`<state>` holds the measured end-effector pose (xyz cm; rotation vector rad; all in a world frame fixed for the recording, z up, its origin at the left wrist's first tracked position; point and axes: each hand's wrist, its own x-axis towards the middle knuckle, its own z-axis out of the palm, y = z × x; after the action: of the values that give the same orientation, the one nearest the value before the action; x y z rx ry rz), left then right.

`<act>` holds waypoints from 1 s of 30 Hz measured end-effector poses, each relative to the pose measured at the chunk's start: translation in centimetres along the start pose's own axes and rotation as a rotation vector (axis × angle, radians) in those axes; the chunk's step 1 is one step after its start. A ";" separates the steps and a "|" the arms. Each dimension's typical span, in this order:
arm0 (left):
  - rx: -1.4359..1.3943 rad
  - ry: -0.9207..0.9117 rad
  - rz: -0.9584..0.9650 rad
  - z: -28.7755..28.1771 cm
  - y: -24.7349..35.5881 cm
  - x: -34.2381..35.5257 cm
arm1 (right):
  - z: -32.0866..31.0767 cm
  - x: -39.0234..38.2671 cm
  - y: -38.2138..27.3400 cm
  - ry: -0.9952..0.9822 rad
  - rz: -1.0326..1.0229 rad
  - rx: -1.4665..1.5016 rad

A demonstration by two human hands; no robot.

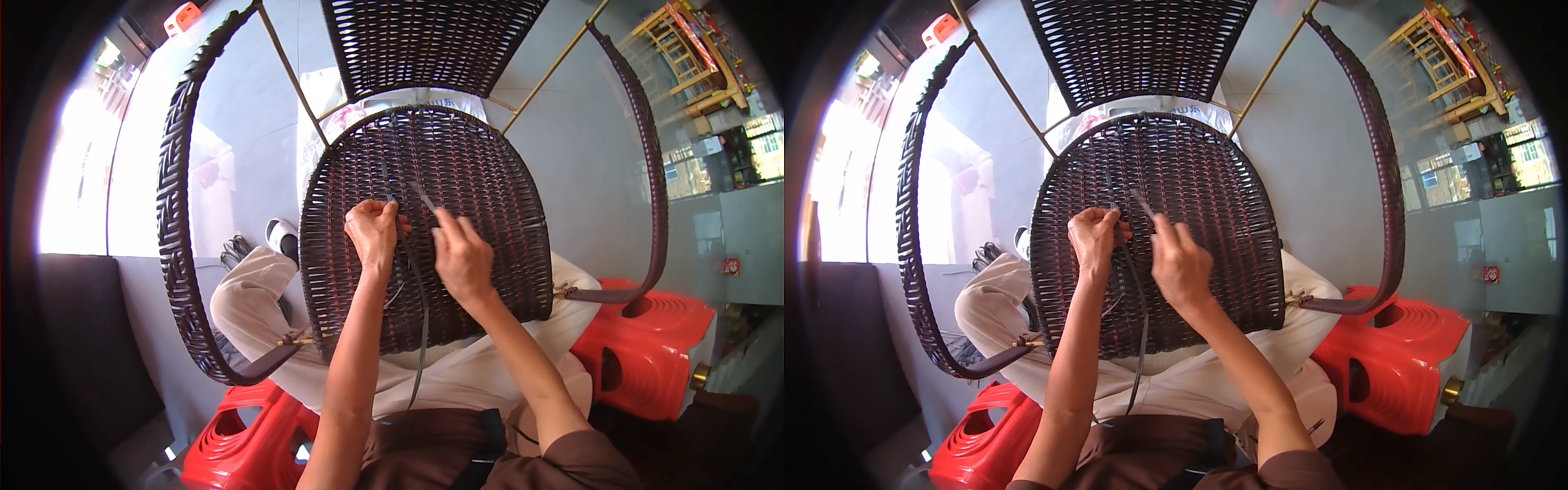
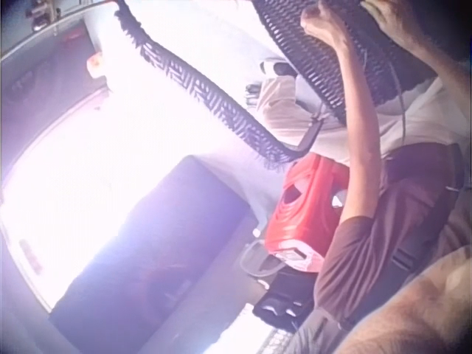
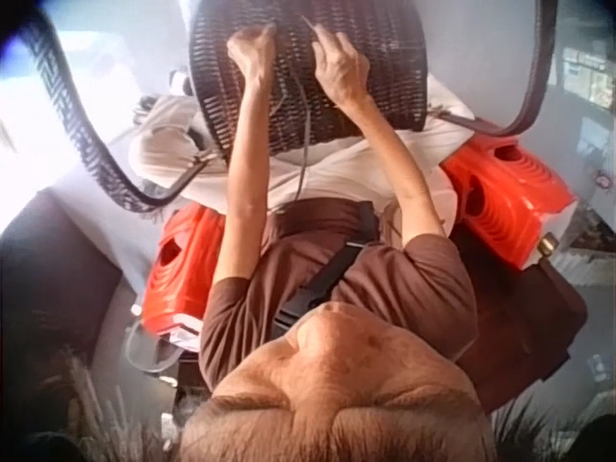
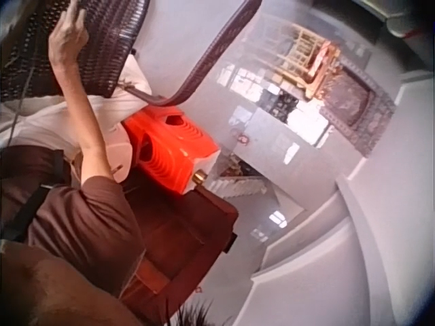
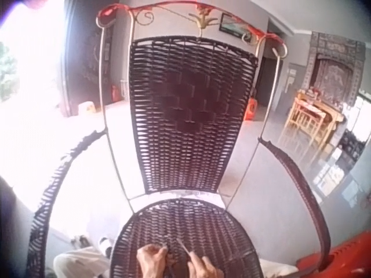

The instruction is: The person threads a dark synthetic strap through the woven seat of a chair by hand and uses a screwdriver to push the material into position.

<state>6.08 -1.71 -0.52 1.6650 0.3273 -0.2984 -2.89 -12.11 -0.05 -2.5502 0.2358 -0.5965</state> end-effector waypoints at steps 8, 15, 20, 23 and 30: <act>0.010 -0.030 -0.002 0.3 0.1 -0.2 | -2.8 3.6 3.2 0.106 -0.098 -0.358; -0.033 -0.063 -0.005 0.0 -0.4 0.2 | 5.9 11.0 0.3 -0.247 0.210 0.330; -0.046 -0.106 -0.019 -0.4 -0.7 0.2 | 6.6 11.9 0.5 -0.345 0.270 0.378; -0.254 -0.250 -0.187 -1.9 -0.1 -0.2 | 7.4 12.1 1.1 -0.267 0.230 0.417; -0.307 -0.440 -0.327 -5.5 0.0 -5.0 | 1.7 19.4 -2.5 -0.019 0.263 0.738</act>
<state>1.49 3.51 2.08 1.2007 0.2938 -0.8042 15.30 -14.57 7.05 -1.7771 0.2766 -0.4472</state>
